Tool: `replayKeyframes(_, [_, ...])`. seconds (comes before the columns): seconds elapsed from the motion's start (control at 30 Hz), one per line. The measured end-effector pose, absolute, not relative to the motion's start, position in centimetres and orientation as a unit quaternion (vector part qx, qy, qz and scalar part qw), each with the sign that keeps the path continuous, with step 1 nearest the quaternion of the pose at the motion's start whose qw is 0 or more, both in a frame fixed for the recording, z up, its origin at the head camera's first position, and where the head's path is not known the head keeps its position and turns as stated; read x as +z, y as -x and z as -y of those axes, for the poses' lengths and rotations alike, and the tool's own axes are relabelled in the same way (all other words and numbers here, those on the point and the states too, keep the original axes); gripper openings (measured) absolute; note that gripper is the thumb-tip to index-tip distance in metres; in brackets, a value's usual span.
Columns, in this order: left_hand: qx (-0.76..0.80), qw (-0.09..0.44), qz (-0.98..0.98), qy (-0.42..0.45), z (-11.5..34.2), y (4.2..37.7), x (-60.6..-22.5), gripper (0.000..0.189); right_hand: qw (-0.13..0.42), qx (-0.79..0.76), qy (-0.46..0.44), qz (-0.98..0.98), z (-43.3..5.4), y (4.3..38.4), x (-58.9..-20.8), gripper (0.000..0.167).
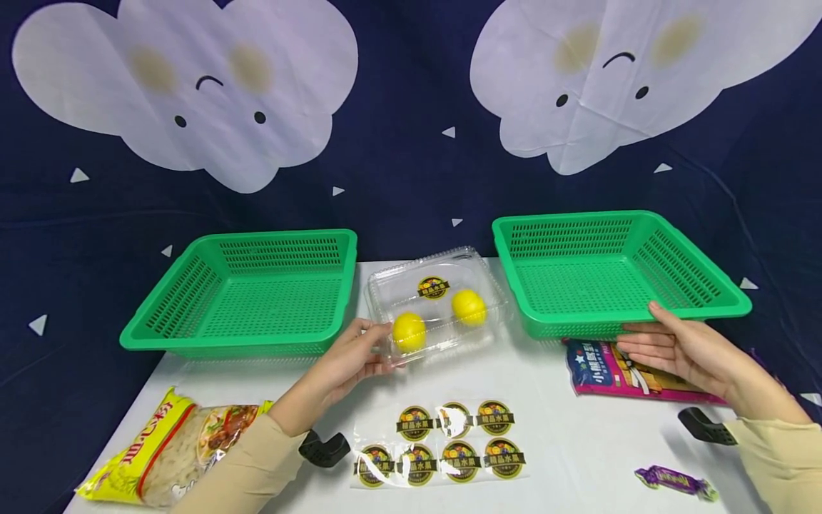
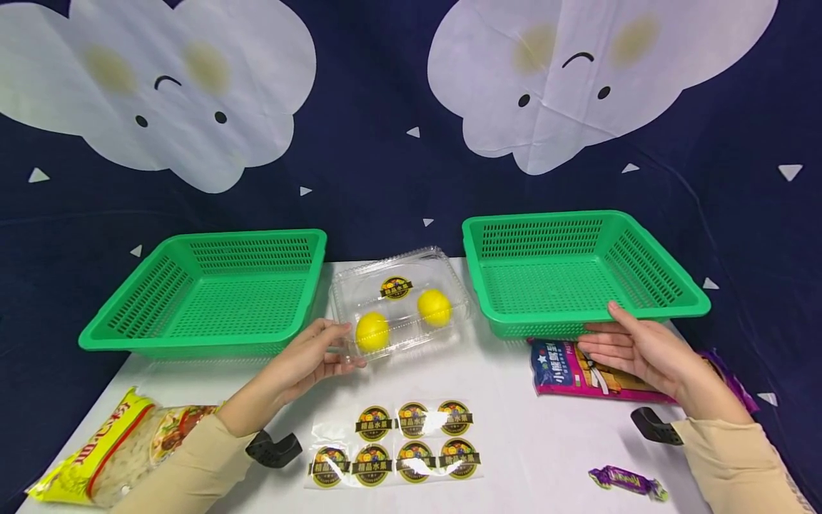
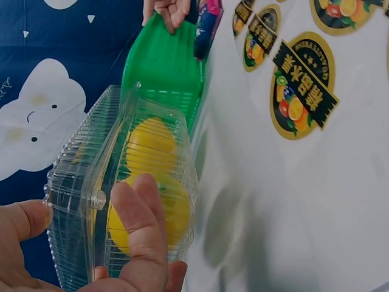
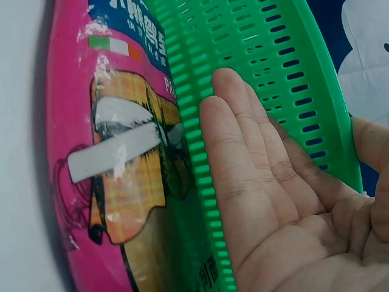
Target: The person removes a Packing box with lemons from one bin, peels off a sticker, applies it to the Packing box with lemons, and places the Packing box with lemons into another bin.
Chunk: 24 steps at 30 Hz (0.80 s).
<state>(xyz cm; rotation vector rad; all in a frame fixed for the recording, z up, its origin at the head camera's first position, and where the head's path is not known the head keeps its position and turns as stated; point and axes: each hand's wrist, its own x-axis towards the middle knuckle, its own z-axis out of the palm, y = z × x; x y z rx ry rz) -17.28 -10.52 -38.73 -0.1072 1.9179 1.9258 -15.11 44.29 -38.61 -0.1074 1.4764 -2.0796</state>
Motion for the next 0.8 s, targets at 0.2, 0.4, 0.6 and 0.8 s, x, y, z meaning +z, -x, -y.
replayKeyframes(0.2, [0.689, 0.210, -0.693, 0.025, 10.3, 16.9, -37.9, 0.036, 0.302, -0.799, 0.058, -0.517, -44.2, 15.2, -38.8, 0.068])
replayKeyframes(0.4, [0.682, 0.199, -0.703, 0.022, 10.1, 16.7, -37.1, 0.034, 0.304, -0.807, 0.069, -0.502, -44.1, 15.3, -38.8, 0.070])
replayKeyframes(0.6, [0.670, 0.175, -0.722, -0.002, 10.2, 16.5, -36.2, 0.033, 0.305, -0.814, 0.068, -0.489, -44.0, 15.3, -39.0, 0.072])
replayKeyframes(0.8, [0.668, 0.178, -0.723, -0.005, 10.8, 16.8, -35.1, 0.034, 0.306, -0.819, 0.075, -0.480, -43.8, 15.2, -39.2, 0.074])
